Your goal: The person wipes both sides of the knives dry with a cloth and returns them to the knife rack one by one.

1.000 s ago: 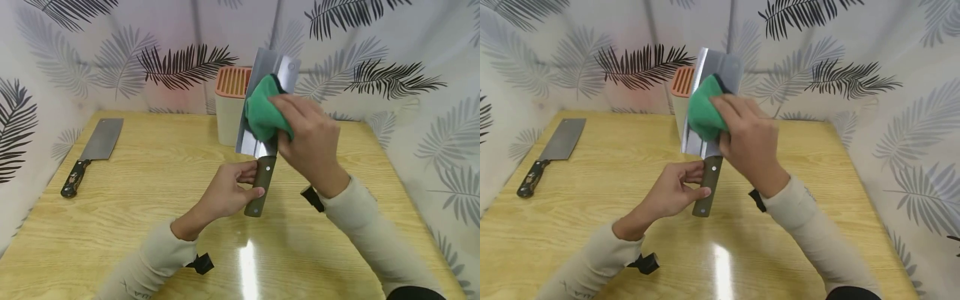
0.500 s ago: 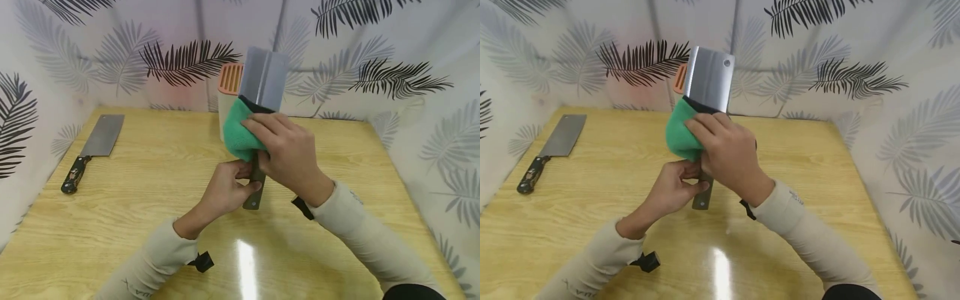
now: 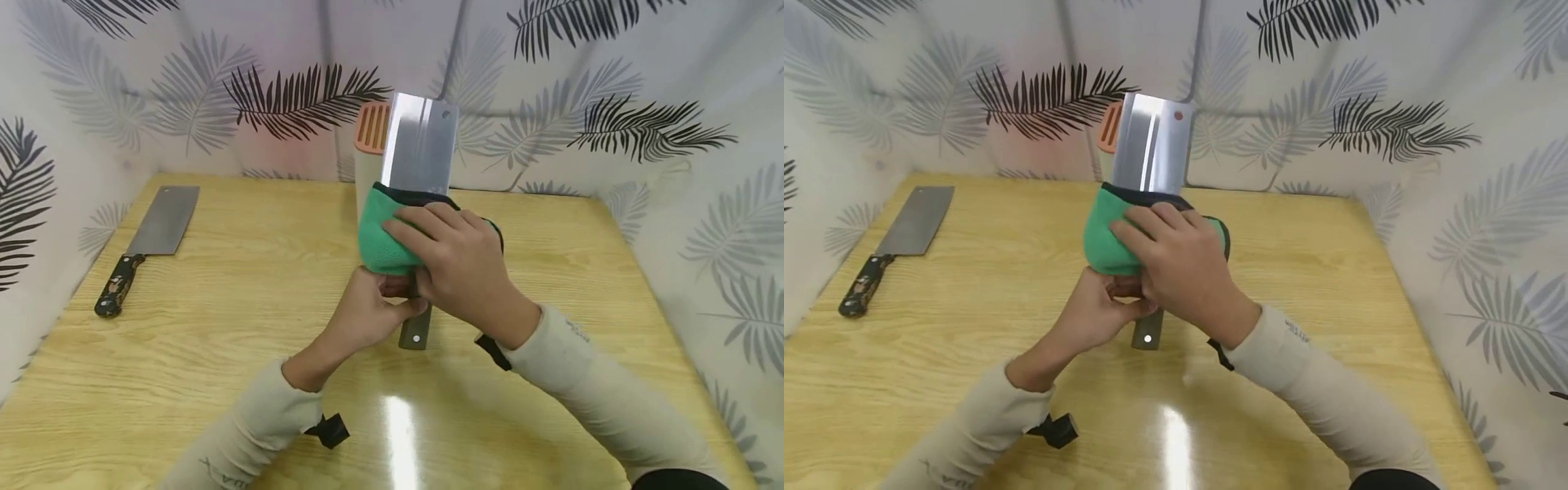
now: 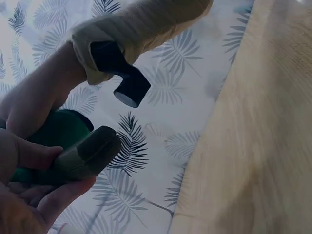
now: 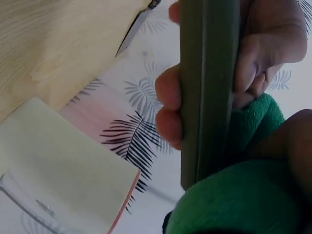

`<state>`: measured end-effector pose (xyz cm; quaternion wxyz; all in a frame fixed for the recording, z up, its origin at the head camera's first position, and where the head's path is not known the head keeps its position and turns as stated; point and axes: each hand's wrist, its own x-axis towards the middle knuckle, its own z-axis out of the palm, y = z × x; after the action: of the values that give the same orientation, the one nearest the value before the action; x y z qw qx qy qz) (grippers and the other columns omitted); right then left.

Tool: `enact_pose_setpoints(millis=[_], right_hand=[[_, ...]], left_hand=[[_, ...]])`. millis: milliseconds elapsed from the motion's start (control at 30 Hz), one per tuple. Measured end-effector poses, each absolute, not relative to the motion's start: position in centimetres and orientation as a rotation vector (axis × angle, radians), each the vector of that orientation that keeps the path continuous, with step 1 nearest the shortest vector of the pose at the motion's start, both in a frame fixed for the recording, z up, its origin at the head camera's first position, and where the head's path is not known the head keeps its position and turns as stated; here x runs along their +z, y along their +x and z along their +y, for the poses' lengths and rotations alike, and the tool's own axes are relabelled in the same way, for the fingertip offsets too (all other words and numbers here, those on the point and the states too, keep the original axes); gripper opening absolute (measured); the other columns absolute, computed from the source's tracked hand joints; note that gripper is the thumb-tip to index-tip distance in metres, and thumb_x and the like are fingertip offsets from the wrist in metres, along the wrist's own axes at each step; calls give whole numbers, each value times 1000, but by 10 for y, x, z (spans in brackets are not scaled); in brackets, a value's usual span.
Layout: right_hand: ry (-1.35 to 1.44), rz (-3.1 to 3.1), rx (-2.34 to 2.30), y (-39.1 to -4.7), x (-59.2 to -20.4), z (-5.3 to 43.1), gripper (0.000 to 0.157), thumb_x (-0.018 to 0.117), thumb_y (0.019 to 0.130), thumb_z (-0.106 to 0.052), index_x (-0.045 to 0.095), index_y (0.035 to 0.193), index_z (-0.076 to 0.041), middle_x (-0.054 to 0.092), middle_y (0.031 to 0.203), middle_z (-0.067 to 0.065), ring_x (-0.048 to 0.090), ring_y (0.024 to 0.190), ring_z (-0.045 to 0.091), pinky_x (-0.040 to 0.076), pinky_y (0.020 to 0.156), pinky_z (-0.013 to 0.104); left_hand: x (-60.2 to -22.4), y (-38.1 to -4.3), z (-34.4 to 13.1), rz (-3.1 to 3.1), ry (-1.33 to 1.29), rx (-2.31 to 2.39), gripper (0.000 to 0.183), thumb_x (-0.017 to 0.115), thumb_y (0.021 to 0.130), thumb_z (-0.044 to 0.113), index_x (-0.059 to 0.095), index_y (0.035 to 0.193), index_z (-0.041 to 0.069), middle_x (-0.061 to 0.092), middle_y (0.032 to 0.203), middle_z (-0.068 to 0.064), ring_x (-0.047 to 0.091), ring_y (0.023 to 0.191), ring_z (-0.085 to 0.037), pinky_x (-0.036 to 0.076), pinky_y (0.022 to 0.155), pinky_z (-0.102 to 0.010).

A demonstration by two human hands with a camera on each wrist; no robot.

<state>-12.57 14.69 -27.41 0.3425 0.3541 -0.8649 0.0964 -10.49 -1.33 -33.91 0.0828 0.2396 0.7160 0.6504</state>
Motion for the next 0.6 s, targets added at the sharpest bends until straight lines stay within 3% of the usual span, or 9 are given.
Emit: enact_pose_setpoints(millis=[100,200,333,467,500,600], right_hand=[[955,-2235,274,-114,-279,152,49,55,77,5,73,118,-14,73,115,5,68,105,25,59,81,43],[979,-2231,376,-108,-286,161,53,51,73,7,74,116,-14,73,115,6,67,105,27,57,80,44],[1003,-2254,636,-95,-301,171,60,41,68,12,75,110,-15,72,115,5,64,107,26,55,85,43],[1004,-2322,886,-79,-312,178,54,45,76,14,74,113,-13,70,119,7,62,111,25,52,94,40],[1000,-2338,927,-74,-314,179,53,47,78,14,73,115,-13,69,120,8,61,111,25,52,95,39],[982,-2353,1023,-64,-321,183,51,51,78,14,71,118,-11,67,123,11,60,114,26,51,97,35]], left_hand=[[-340,-107,-15,2034,661,2008,40,67,86,-9,53,124,-8,65,116,-30,72,101,-35,64,81,-38],[-338,-108,-15,1960,582,2041,40,69,85,-10,56,123,-11,65,115,-31,72,93,-23,64,74,-37],[-339,-111,-17,1925,548,2114,34,62,84,-17,59,119,-18,66,108,-35,68,80,-7,61,67,-26],[-339,-114,-18,1862,520,2166,40,50,86,-21,56,126,-20,64,114,-40,68,75,0,59,68,-17],[-339,-115,-19,1844,499,2164,43,49,86,-22,54,130,-19,63,118,-40,68,77,1,59,69,-17],[-339,-117,-18,1837,455,2118,51,49,87,-22,48,138,-16,58,129,-38,75,93,-15,61,75,-21]])
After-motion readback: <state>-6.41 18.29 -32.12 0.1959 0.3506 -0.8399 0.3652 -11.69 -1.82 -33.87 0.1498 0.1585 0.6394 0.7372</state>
